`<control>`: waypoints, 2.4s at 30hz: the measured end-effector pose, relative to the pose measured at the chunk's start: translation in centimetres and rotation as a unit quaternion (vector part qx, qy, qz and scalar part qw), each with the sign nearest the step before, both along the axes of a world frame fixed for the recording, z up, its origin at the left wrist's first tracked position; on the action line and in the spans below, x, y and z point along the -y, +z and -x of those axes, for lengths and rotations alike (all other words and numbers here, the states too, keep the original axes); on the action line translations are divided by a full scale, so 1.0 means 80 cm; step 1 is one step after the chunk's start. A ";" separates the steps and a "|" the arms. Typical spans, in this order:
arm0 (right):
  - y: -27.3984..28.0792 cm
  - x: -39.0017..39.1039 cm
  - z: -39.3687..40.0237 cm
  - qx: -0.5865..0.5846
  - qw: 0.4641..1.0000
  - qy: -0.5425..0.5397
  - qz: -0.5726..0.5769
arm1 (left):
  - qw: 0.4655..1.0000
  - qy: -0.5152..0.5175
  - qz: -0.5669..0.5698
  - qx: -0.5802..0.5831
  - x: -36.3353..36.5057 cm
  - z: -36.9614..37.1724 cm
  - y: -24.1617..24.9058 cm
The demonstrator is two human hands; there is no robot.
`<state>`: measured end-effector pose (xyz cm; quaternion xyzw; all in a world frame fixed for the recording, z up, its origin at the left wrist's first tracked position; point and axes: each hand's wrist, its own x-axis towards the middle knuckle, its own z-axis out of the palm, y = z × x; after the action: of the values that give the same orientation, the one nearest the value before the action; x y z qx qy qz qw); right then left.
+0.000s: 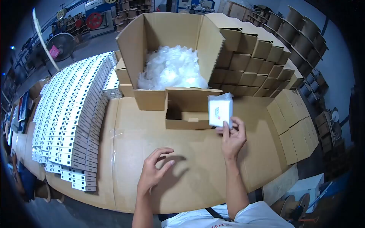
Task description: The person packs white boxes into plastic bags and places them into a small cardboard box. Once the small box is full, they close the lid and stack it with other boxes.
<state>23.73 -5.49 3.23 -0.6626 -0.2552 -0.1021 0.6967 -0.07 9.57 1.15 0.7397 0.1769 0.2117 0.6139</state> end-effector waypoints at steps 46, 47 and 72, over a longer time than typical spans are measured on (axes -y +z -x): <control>0.048 -0.026 0.029 -0.151 0.936 0.272 0.165 | 0.823 0.347 -0.449 -0.010 -0.167 -0.002 0.022; 0.064 -0.036 0.045 -0.212 0.897 0.362 0.140 | 0.836 0.322 -0.445 -0.001 -0.141 -0.005 0.035; 0.092 -0.064 -0.062 -0.165 0.910 0.377 0.056 | 0.845 0.222 -0.487 0.000 -0.353 -0.356 0.124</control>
<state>28.69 -0.34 10.60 -0.5620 -0.3729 0.2934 0.6775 28.40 37.81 11.04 0.8844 0.2111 0.4011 0.1115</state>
